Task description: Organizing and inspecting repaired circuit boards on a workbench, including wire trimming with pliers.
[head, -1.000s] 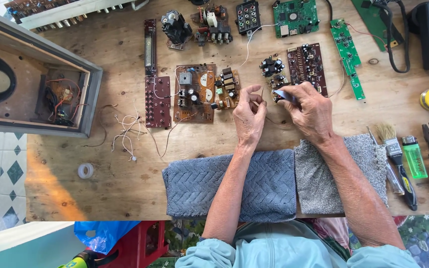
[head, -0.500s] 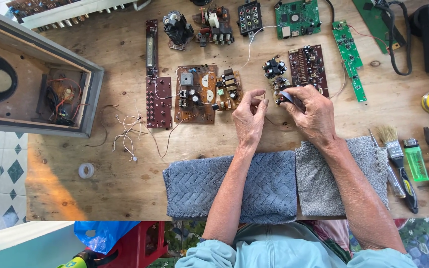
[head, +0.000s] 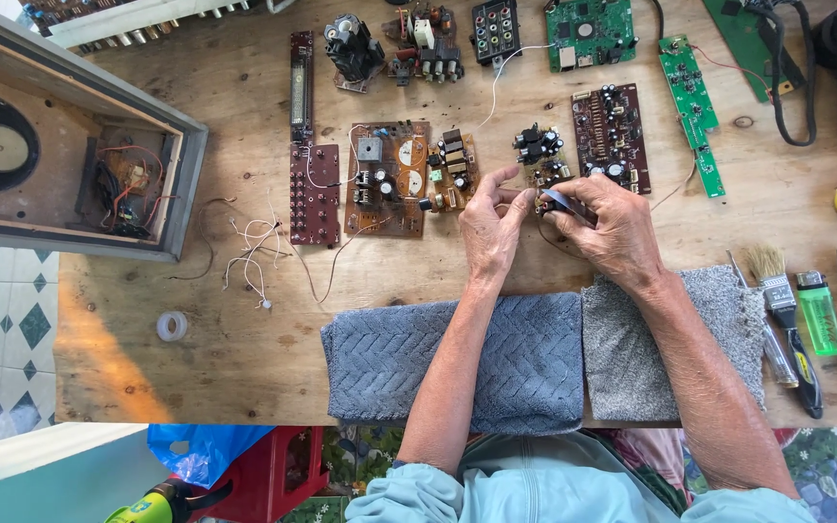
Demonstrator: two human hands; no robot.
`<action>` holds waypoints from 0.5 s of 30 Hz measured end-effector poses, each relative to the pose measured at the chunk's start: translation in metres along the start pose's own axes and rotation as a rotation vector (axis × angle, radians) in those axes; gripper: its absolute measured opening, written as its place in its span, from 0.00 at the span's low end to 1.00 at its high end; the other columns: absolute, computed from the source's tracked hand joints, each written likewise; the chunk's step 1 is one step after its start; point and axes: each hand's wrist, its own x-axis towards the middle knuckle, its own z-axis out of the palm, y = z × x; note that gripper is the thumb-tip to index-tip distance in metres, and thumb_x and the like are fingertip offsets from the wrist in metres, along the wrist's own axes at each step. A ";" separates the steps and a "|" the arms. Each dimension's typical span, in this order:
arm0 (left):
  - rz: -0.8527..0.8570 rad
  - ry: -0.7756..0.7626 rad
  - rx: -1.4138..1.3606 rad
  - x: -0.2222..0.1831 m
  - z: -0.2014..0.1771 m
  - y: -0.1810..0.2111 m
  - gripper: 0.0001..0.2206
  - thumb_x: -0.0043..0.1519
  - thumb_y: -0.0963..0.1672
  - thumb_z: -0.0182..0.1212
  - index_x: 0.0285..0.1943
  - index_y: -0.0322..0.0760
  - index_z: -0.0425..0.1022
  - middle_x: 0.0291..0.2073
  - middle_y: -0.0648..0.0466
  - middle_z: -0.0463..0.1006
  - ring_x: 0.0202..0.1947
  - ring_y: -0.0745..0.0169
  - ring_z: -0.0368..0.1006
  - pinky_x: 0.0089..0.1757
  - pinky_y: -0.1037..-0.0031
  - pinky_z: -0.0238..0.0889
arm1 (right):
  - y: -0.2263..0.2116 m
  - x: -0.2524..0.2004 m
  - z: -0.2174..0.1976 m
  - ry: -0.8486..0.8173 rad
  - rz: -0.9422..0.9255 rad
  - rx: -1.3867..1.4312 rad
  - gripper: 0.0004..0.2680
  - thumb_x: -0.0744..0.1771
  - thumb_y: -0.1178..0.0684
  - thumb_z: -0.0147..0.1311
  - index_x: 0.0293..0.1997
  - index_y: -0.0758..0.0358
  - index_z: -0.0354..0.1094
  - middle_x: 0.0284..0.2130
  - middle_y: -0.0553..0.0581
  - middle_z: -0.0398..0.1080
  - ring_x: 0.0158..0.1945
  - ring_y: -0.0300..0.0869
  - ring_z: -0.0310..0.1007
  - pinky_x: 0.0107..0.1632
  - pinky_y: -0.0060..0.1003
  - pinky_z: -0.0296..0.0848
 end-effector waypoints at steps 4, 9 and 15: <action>-0.007 0.006 0.059 0.000 -0.001 -0.003 0.13 0.50 0.41 0.57 0.44 0.44 0.70 0.21 0.56 0.74 0.15 0.76 0.65 0.20 0.86 0.59 | 0.005 -0.001 0.001 -0.013 0.020 0.009 0.07 0.58 0.60 0.56 0.36 0.58 0.68 0.23 0.57 0.62 0.25 0.41 0.62 0.24 0.31 0.63; 0.008 0.016 0.142 0.001 -0.001 -0.004 0.11 0.49 0.40 0.56 0.41 0.45 0.72 0.21 0.57 0.74 0.16 0.75 0.66 0.21 0.84 0.60 | 0.001 0.000 -0.001 -0.008 0.053 0.046 0.07 0.58 0.61 0.56 0.36 0.59 0.68 0.23 0.58 0.62 0.24 0.41 0.62 0.25 0.31 0.63; 0.011 0.034 0.171 -0.001 0.000 -0.001 0.10 0.48 0.41 0.56 0.38 0.46 0.73 0.21 0.57 0.74 0.16 0.73 0.66 0.23 0.82 0.61 | -0.005 0.000 -0.006 0.012 0.110 0.094 0.08 0.58 0.62 0.55 0.36 0.57 0.68 0.21 0.55 0.62 0.20 0.35 0.57 0.22 0.27 0.60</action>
